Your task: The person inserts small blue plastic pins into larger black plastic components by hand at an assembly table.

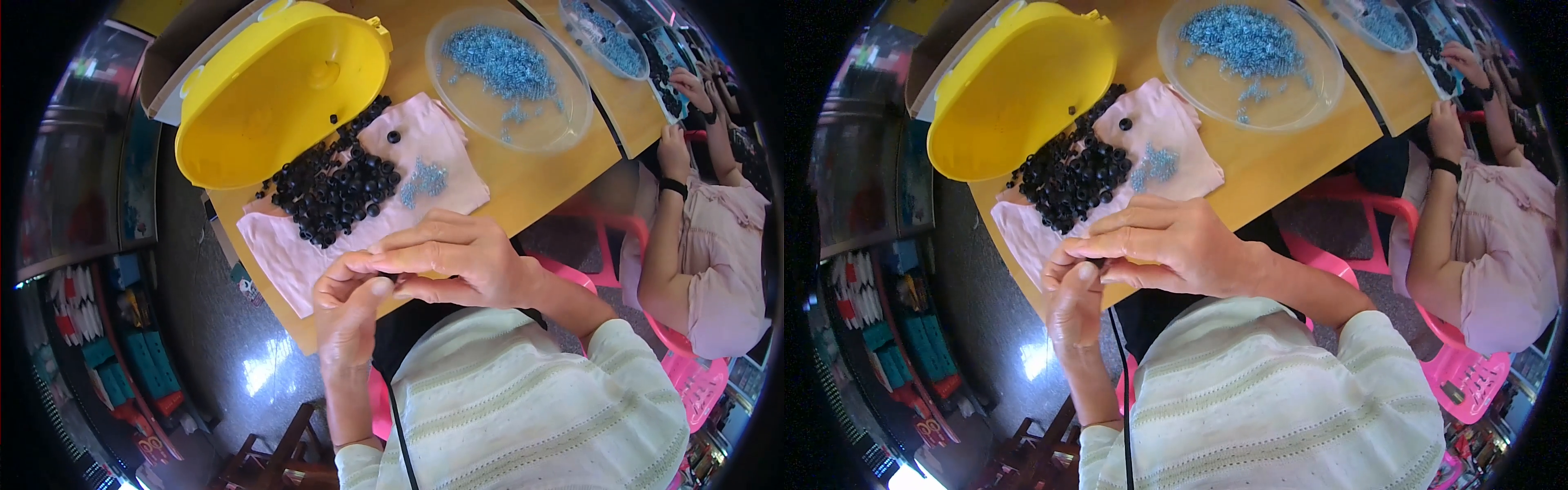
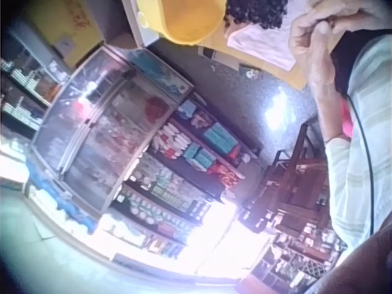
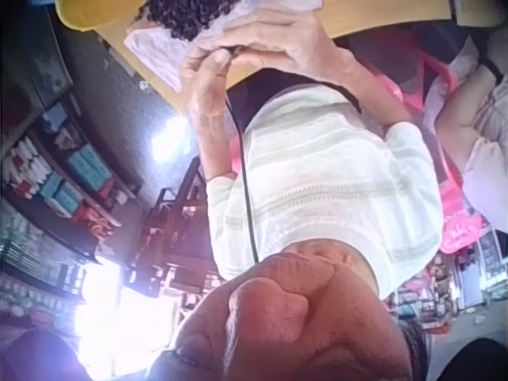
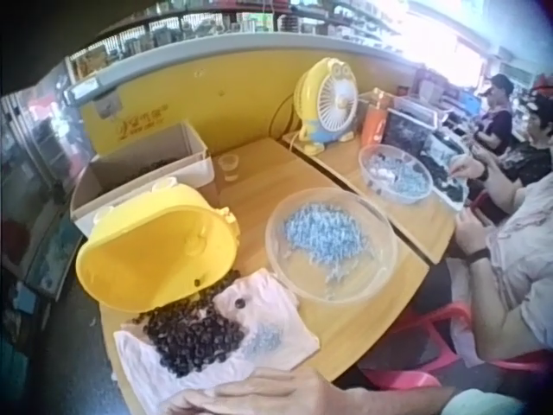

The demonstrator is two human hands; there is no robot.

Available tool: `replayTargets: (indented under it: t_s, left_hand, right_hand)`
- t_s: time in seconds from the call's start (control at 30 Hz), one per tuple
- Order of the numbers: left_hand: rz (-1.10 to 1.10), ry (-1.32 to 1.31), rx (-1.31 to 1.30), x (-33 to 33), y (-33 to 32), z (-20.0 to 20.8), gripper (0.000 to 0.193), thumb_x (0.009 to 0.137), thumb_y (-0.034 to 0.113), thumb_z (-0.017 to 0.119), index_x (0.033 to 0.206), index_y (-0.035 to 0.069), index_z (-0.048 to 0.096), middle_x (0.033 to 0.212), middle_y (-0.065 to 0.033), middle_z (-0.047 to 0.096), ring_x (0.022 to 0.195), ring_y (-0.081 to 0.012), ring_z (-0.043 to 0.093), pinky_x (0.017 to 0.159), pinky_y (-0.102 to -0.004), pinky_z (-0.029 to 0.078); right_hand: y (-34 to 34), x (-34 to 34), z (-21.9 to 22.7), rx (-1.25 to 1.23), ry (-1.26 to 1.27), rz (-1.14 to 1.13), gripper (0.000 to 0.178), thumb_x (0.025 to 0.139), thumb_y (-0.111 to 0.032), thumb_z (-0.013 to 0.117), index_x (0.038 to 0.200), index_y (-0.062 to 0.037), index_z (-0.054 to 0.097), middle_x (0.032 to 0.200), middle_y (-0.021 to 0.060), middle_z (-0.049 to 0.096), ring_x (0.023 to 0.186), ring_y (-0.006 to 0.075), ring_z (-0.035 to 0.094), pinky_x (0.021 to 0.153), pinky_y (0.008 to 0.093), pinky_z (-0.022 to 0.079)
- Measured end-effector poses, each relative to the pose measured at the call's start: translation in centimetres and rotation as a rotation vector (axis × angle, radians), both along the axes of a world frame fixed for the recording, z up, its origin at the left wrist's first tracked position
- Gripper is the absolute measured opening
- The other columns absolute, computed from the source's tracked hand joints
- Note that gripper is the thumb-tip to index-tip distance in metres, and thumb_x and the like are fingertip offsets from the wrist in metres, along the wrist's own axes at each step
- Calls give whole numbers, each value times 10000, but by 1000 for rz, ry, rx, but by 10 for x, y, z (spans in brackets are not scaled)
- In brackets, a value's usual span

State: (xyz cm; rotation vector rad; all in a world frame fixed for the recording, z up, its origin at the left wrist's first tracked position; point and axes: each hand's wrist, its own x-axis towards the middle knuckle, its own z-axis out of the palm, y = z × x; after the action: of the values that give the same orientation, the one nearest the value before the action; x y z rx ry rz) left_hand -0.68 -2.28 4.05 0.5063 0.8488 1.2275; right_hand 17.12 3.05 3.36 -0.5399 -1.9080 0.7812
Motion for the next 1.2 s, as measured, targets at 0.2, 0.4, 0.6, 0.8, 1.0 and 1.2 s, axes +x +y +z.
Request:
replayTargets:
  t_s: [0.2, 0.4, 0.6, 0.8, 1.0, 1.2]
  left_hand:
    - [314, 882, 544, -27, 75, 70, 166, 810, -60, 669, 960, -2, 633, 894, -102, 683, 779, -134, 655, 718, -236, 527]
    - [469, 1576, 838, -101, 219, 99, 264, 862, 206, 711, 1099, 96, 672, 1014, -71, 700, 967, -162, 667, 870, -274, 524]
    - [605, 1664, 939, -79, 208, 97, 351, 841, 226, 734, 1154, 95, 646, 1176, -103, 639, 1082, -200, 618, 897, -299, 514]
    - [352, 1277, 936, -24, 105, 49, 280, 803, -11, 709, 1076, 23, 655, 1084, -120, 643, 951, -176, 611, 819, -285, 497]
    - [70, 831, 577, 4, 37, 9, 339, 764, -76, 704, 1090, -1, 650, 1071, -123, 605, 903, -167, 584, 804, -270, 481]
    - [32, 910, 651, 6, 2, -6, 340, 755, -79, 710, 1080, 11, 665, 1119, -127, 583, 939, -198, 593, 819, -277, 489]
  right_hand:
    - [44, 13, -7, -222, -254, -313, 321, 793, -60, 706, 1108, -55, 641, 977, 89, 638, 756, 240, 615, 644, 323, 484]
    - [80, 6, -30, 9, -419, -449, 200, 766, -28, 659, 959, -52, 616, 1069, 66, 609, 960, 281, 579, 780, 368, 489]
    - [90, 3, -35, 27, -463, -458, 229, 733, -34, 666, 952, -65, 611, 1097, 63, 599, 988, 285, 575, 798, 371, 495]
    - [76, 13, -7, -349, -288, -233, 176, 798, -74, 698, 967, -40, 664, 892, 29, 633, 812, 119, 608, 718, 243, 479]
    - [41, 16, 2, -1064, 207, 251, 184, 870, -77, 674, 1029, 17, 670, 957, 10, 655, 852, 65, 592, 762, 217, 472]
    - [5, 17, 2, -1125, 244, 352, 146, 868, -79, 684, 986, 8, 687, 930, 25, 649, 859, 73, 590, 761, 218, 467]
